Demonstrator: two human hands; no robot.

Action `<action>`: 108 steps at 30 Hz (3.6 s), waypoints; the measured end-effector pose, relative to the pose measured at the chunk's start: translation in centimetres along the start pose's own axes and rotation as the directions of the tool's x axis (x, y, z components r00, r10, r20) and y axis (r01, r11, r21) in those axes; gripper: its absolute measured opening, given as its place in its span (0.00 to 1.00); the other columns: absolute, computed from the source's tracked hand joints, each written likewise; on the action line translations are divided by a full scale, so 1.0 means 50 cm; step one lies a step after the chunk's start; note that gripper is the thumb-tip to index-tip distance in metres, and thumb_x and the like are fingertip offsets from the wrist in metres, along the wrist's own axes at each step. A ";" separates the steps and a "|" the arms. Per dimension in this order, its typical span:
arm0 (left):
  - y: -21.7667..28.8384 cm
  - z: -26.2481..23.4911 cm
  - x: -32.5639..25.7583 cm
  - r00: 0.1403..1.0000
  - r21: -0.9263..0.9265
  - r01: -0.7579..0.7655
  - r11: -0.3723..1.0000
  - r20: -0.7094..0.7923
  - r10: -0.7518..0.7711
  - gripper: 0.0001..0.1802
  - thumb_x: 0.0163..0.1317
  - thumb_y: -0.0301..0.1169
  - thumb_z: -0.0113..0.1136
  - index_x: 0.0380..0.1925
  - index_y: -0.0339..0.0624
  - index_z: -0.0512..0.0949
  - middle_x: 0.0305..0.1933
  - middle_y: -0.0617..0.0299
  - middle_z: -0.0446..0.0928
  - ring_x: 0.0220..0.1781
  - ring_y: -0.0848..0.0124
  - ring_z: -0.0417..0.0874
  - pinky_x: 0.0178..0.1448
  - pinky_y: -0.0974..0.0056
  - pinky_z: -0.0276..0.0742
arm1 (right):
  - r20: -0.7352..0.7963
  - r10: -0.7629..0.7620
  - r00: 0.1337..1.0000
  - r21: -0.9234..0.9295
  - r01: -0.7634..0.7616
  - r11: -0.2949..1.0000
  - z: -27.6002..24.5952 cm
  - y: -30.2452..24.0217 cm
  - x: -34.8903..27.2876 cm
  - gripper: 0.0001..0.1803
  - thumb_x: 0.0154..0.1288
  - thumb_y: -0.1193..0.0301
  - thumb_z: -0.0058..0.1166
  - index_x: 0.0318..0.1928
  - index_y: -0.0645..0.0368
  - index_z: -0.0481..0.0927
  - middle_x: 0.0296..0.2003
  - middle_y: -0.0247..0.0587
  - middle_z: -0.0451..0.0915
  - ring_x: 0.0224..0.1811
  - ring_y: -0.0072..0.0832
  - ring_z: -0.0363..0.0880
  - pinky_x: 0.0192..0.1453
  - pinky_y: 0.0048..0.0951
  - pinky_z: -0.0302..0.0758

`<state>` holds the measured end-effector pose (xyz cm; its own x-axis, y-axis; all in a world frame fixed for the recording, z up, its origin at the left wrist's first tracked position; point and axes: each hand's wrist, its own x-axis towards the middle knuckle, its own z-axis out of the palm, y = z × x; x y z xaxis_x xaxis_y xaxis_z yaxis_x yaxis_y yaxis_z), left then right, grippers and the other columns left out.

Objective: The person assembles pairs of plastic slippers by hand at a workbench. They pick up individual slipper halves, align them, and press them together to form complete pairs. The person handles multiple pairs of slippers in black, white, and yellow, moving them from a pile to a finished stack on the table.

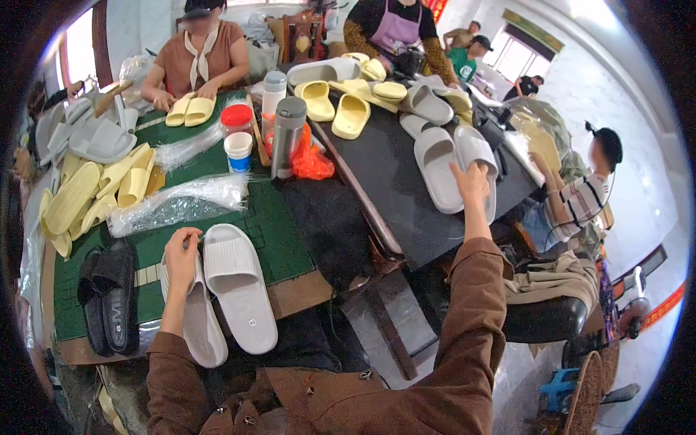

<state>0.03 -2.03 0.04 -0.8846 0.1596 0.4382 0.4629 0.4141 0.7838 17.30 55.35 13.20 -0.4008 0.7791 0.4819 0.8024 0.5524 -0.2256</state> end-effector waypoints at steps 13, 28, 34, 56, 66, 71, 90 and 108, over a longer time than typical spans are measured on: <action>0.019 0.001 0.002 0.999 0.026 -0.051 0.998 0.000 0.051 0.06 0.59 0.25 0.54 0.32 0.35 0.79 0.31 0.54 0.78 0.33 0.60 0.79 0.39 0.61 0.72 | 0.259 -0.478 0.839 0.422 0.347 0.838 -0.012 -0.048 -0.130 0.21 0.55 0.58 0.55 0.39 0.66 0.80 0.36 0.56 0.80 0.38 0.49 0.80 0.43 0.41 0.73; 0.212 -0.098 -0.209 0.974 0.530 -0.204 0.823 0.196 0.115 0.23 0.51 0.35 0.64 0.49 0.47 0.75 0.43 0.51 0.69 0.45 0.53 0.72 0.46 0.52 0.69 | 0.249 -0.576 0.779 0.593 0.348 0.726 0.060 -0.104 -0.127 0.20 0.63 0.66 0.53 0.50 0.68 0.73 0.43 0.47 0.78 0.47 0.31 0.73 0.52 0.32 0.68; 0.154 -0.012 -0.266 0.981 0.598 -0.141 0.789 0.190 0.031 0.32 0.53 0.45 0.62 0.56 0.41 0.69 0.56 0.41 0.64 0.60 0.45 0.64 0.66 0.43 0.56 | 0.172 -0.573 0.802 0.532 0.414 0.739 0.095 -0.103 -0.121 0.21 0.66 0.65 0.48 0.51 0.69 0.73 0.48 0.49 0.76 0.51 0.38 0.71 0.57 0.34 0.64; -0.192 -0.478 -0.166 0.974 0.825 0.223 0.519 -0.209 -0.085 0.22 0.55 0.21 0.49 0.52 0.44 0.74 0.60 0.45 0.67 0.63 0.49 0.66 0.65 0.47 0.61 | 0.206 -0.562 0.801 0.400 0.456 0.795 0.018 -0.121 -0.171 0.19 0.61 0.63 0.51 0.26 0.72 0.72 0.25 0.61 0.74 0.30 0.47 0.75 0.35 0.44 0.66; -0.019 -0.363 -0.159 0.961 0.360 0.046 0.932 -0.270 0.057 0.18 0.54 0.15 0.50 0.45 0.39 0.78 0.61 0.47 0.66 0.65 0.49 0.65 0.65 0.55 0.62 | 0.225 -0.737 0.638 0.758 0.361 0.544 -0.142 -0.358 -0.480 0.14 0.62 0.70 0.52 0.28 0.73 0.74 0.19 0.50 0.75 0.20 0.30 0.72 0.26 0.35 0.67; 0.090 -0.293 -0.152 0.980 0.144 -0.012 0.989 -0.197 0.041 0.16 0.57 0.15 0.51 0.44 0.39 0.78 0.61 0.50 0.67 0.65 0.54 0.67 0.60 0.60 0.68 | 0.283 -0.800 0.529 0.813 0.310 0.492 -0.093 -0.487 -0.620 0.17 0.61 0.68 0.52 0.24 0.74 0.73 0.20 0.55 0.77 0.19 0.36 0.76 0.27 0.37 0.71; 0.128 -0.064 -0.146 0.985 0.549 -0.169 0.819 0.127 0.118 0.33 0.61 0.44 0.56 0.64 0.45 0.61 0.68 0.46 0.54 0.70 0.44 0.50 0.65 0.30 0.42 | 0.341 -0.797 0.499 0.907 -0.399 0.139 -0.069 -0.432 -0.657 0.12 0.72 0.76 0.33 0.51 0.68 0.66 0.46 0.51 0.76 0.42 0.30 0.79 0.48 0.29 0.77; 0.108 -0.012 -0.101 0.893 0.435 -0.450 0.780 0.194 0.406 0.23 0.52 0.42 0.63 0.46 0.47 0.74 0.51 0.61 0.73 0.54 0.59 0.71 0.63 0.46 0.58 | -0.722 -0.362 0.589 0.539 0.152 -0.829 -0.368 -0.649 -0.430 0.12 0.74 0.67 0.36 0.43 0.61 0.72 0.56 0.51 0.71 0.65 0.40 0.64 0.64 0.42 0.69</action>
<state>7.03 -1.12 2.31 -0.6128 0.4848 0.6240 0.7344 0.6410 0.2232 8.01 15.25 25.73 -0.2072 0.0455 0.9772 -0.9639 -0.1800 -0.1960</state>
